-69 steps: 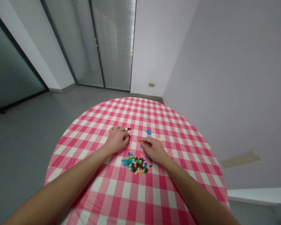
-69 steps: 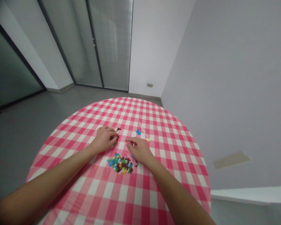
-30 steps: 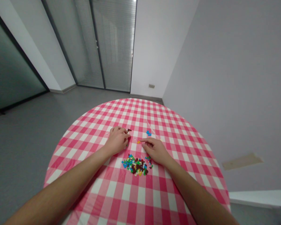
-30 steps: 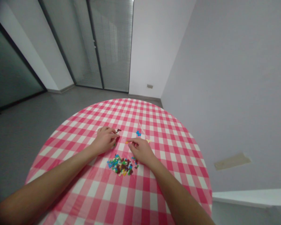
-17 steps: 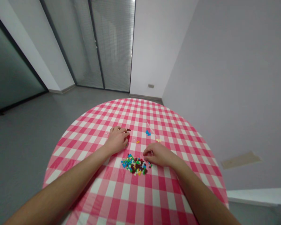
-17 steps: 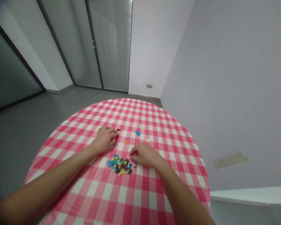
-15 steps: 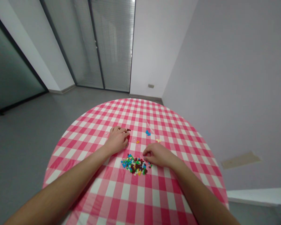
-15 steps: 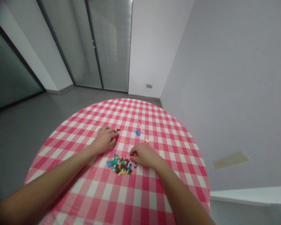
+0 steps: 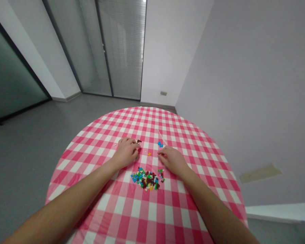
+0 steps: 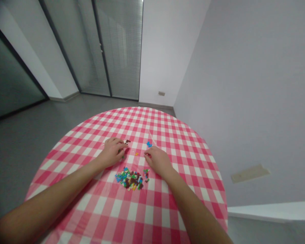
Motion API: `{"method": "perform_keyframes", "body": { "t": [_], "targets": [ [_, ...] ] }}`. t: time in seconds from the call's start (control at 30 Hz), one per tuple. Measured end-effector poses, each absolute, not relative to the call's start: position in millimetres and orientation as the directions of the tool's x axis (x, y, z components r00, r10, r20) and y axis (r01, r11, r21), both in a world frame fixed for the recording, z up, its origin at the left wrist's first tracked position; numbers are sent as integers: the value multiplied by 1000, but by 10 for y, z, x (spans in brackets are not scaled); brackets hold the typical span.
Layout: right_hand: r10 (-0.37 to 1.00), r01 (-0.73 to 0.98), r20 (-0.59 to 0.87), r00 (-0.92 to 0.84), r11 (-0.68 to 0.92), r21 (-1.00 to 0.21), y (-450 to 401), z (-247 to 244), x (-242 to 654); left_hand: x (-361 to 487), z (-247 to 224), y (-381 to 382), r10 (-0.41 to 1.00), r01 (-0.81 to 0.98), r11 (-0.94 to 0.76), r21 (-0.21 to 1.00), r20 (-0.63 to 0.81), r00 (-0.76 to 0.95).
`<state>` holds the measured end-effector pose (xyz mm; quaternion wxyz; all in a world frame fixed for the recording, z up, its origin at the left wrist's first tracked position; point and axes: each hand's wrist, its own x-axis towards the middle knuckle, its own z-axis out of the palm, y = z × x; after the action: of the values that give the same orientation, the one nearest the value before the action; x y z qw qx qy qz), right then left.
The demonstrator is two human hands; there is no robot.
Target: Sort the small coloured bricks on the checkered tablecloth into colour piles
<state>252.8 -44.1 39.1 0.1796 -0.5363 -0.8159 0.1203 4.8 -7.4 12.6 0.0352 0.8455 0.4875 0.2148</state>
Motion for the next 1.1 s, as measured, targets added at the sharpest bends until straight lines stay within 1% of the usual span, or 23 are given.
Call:
{"method": "perform_keyframes", "body": {
  "t": [0.1, 0.17, 0.27, 0.33, 0.47, 0.6, 0.73, 0.8, 0.93, 1.0, 1.1],
  "targets": [
    [938, 893, 147, -313, 343, -291, -336, 321, 2589, 42, 131, -79, 842, 808, -521, 274, 321, 434],
    [946, 912, 148, -287, 317, -261, -292, 294, 2621, 32, 139, -81, 846, 809, -516, 281, 314, 430],
    [953, 923, 175, -247, 286, -257, -285, 298, 2651, 10, 154, -83, 854, 813, -505, 290, 306, 421],
    [956, 921, 175, -236, 277, -275, -307, 316, 2660, -4, 161, -84, 855, 812, -504, 294, 304, 420],
    [949, 896, 169, -265, 308, -321, -351, 332, 2652, -18, 162, -92, 848, 800, -518, 302, 307, 432],
    [940, 898, 138, -313, 341, -280, -360, 324, 2621, -13, 156, -102, 848, 799, -517, 306, 309, 430],
    [942, 912, 117, -316, 335, -236, -352, 321, 2607, -16, 162, -97, 845, 787, -524, 326, 313, 433],
    [943, 920, 108, -313, 330, -212, -348, 319, 2609, -26, 185, -102, 826, 753, -560, 345, 310, 471],
    [944, 932, 95, -316, 328, -158, -346, 308, 2612, -47, 280, -165, 729, 615, -677, 405, 254, 635],
    [945, 933, 101, -310, 323, -157, -350, 310, 2609, -54, 338, -217, 676, 544, -708, 451, 211, 706],
    [949, 935, 94, -301, 313, -165, -367, 339, 2598, -54, 401, -282, 619, 467, -719, 515, 166, 768]
  ]
}}
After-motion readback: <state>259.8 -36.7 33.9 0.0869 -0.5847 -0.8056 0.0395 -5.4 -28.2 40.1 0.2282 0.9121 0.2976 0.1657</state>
